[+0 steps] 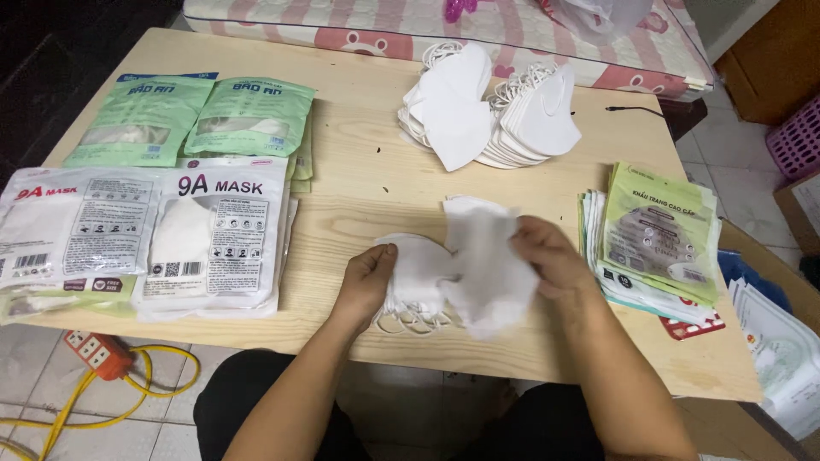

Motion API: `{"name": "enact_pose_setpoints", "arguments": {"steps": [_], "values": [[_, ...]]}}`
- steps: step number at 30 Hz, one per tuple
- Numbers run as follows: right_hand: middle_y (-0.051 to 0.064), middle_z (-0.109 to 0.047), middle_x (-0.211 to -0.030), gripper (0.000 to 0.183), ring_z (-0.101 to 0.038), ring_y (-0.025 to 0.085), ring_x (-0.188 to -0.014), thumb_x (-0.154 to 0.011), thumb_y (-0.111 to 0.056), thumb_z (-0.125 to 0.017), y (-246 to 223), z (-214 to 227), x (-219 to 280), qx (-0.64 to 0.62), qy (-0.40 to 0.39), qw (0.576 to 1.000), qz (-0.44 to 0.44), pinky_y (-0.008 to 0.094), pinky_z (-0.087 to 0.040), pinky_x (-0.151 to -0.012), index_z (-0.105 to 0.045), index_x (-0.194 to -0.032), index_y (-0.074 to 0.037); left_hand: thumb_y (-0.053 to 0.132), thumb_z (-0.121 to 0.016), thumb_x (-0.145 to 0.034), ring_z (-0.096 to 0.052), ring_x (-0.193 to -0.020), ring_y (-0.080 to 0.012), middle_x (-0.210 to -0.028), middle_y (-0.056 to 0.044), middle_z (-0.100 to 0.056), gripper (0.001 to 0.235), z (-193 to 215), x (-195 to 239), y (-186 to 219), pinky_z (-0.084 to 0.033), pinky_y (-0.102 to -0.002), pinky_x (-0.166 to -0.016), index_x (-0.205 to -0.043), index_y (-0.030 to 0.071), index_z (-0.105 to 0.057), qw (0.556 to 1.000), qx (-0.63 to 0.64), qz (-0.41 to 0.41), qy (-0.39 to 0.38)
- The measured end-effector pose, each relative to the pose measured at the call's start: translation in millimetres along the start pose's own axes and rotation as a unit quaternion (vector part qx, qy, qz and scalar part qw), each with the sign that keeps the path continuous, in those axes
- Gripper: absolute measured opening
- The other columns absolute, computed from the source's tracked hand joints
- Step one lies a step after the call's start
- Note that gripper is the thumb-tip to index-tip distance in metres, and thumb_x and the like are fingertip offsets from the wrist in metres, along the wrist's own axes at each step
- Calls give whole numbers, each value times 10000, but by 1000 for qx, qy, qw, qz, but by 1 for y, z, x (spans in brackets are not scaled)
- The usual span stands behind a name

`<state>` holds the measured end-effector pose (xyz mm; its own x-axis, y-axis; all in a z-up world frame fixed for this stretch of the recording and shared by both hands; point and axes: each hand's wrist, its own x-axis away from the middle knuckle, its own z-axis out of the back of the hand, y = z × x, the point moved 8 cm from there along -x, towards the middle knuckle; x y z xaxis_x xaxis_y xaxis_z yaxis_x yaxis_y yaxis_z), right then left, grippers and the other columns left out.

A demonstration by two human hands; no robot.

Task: Folding face masks and placing them into plastic packaging bags

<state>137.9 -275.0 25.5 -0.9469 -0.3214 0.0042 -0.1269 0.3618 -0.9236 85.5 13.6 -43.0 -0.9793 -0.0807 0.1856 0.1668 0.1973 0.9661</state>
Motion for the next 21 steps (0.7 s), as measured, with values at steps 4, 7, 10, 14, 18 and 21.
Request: {"name": "enact_pose_setpoints", "arguments": {"steps": [4, 7, 10, 14, 18, 21], "values": [[118, -739, -808, 186, -762, 234, -720, -883, 26, -687, -8, 0, 6, 8, 27, 1000, 13, 310, -625, -684, -686, -1065, -13, 268, -557, -1071, -608, -812, -133, -846, -60, -696, 308, -3, 3, 3, -520, -250, -714, -1056, 57, -781, 1000, -1, -3, 6], [145, -742, -780, 144, -751, 232, -654, -883, 59, -656, 5, -17, 1, 43, 6, 999, -11, 341, -642, -627, -688, -1019, 24, 289, -563, -1073, -597, -798, -154, -846, -64, -687, 325, -5, 4, 6, -518, -267, -706, -1077, 47, -781, 1000, -16, -4, 2], [100, -745, -774, 184, -752, 188, -653, -865, 46, -687, 7, -52, 6, 56, -4, 998, -34, 279, -612, -598, -708, -1044, 8, 279, -572, -1065, -612, -799, -130, -834, -53, -704, 308, -9, 12, 20, -517, -245, -704, -1063, 62, -790, 1000, -11, -4, 1], [62, -737, -790, 167, -715, 125, -669, -862, 44, -733, 33, -60, 1, 108, 5, 992, -65, 223, -581, -623, -722, -1023, 2, 273, -570, -1063, -657, -768, -145, -855, -75, -736, 315, -15, 16, 23, -554, -264, -702, -1090, 37, -776, 999, 47, 26, -4], [66, -725, -790, 141, -693, 118, -695, -879, 14, -747, 41, -60, 0, 137, 14, 987, -81, 230, -587, -665, -743, -1018, -6, 297, -560, -1071, -681, -753, -152, -855, -78, -742, 340, -15, 11, 16, -570, -278, -699, -1094, 28, -766, 997, 73, 29, -16], [90, -739, -809, 169, -696, 125, -700, -888, 11, -748, 39, -62, 0, 121, 21, 989, -82, 240, -594, -678, -745, -1057, 14, 288, -550, -1076, -691, -792, -153, -884, -83, -750, 340, -14, 6, 9, -583, -286, -724, -1109, 22, -758, 997, 78, 23, -18]]}}
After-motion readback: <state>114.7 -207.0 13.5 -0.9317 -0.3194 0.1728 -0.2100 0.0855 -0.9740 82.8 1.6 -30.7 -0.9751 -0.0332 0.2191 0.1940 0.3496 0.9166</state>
